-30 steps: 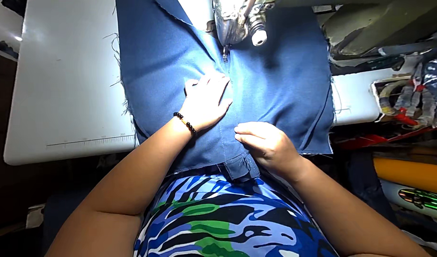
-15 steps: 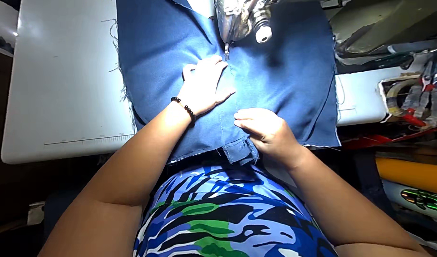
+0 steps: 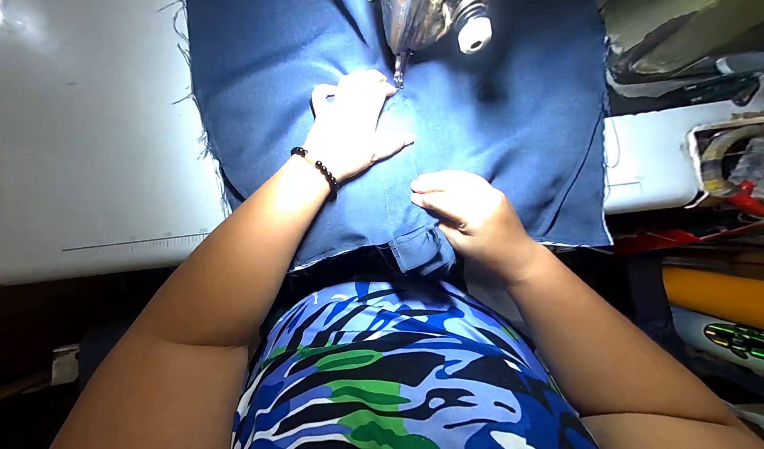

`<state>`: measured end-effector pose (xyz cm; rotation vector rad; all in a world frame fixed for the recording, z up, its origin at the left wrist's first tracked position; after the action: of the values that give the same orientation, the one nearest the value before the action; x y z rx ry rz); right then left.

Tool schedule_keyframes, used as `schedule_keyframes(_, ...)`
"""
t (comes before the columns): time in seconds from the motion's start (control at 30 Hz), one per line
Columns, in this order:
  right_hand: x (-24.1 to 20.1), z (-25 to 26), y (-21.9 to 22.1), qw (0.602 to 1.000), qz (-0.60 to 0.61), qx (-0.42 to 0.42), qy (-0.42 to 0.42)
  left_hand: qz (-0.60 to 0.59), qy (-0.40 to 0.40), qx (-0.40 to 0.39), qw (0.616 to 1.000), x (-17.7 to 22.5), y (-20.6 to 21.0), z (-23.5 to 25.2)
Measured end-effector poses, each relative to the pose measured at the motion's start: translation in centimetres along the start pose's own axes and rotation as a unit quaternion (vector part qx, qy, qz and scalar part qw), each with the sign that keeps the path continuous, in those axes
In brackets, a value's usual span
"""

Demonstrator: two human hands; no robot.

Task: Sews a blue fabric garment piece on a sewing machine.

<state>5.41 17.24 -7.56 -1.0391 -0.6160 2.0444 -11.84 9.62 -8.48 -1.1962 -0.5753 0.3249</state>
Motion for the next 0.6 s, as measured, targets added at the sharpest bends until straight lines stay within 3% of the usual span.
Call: schedule_keyframes(0.6,2.1,2.6,0.4,1.0,-0.003,0.0,0.018,0.082,-0.038,-0.095,0.991,-2.1,0.6,3.4)
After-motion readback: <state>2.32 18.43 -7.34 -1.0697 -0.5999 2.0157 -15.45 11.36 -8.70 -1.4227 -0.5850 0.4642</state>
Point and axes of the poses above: each hand's wrist, its own z-axis towards the middle knuckle, its own y-axis out of the palm, x = y × z, the point moved 8 cm from there along z, towards the middle knuckle, and after that the axes turned 8 degrees about x, right-handed, at the moved point
